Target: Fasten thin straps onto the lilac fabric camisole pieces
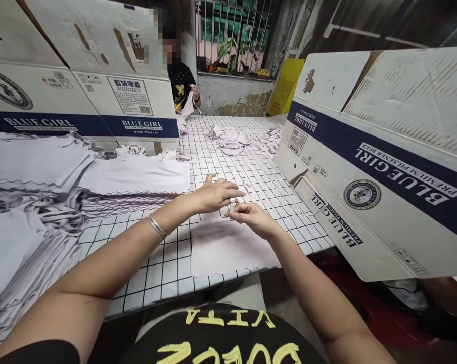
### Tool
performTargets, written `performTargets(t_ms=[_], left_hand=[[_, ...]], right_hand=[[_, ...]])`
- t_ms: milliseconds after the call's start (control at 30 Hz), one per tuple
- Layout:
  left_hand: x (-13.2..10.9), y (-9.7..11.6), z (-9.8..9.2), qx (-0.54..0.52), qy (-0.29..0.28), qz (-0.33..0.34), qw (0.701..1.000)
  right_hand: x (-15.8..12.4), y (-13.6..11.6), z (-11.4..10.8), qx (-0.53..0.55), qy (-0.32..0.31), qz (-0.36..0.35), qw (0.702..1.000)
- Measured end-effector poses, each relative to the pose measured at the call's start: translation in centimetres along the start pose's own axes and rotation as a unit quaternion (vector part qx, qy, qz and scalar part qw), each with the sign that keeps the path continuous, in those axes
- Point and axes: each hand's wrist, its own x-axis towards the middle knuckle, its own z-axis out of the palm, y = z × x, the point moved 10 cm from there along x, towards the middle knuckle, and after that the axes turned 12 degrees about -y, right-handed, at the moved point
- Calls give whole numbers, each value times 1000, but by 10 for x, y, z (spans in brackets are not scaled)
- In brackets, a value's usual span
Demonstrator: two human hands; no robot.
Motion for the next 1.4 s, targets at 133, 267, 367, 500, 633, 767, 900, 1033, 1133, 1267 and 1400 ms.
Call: performTargets(t_ms=[133,267,367,500,633,767,900,1033,1133,1267,1400], left_hand=[[-15,-30,2,-22,71,-135,988],[-43,-38,52,-109,91,-245,959],[-47,-21,99,-139,48,-246,958],[-45,-18,121,-161,39,-256,953],[-44,-24,125,-239,39,-250,938],[-48,-27,127,-289,58,-259,920],[-49,-27,129,-296,62,-263,916],[-49,-29,130,-297,63,-262,916],[-50,-30,131,-297,67,-265,915],[-52,-30,131,-307,71,-265,911],[-52,-31,131,-306,77,-263,912]], right_hand=[[9,17,-15,71,19,41,996],[14,32,-34,158,54,63,984],[16,44,-39,198,74,83,974],[14,54,-42,198,101,92,971],[8,53,-39,145,107,91,979],[6,50,-22,43,83,72,993],[8,53,-3,-70,81,46,993],[9,60,6,-160,90,45,982],[8,63,7,-182,91,42,978],[5,61,6,-222,94,35,970],[3,60,2,-180,105,42,977]])
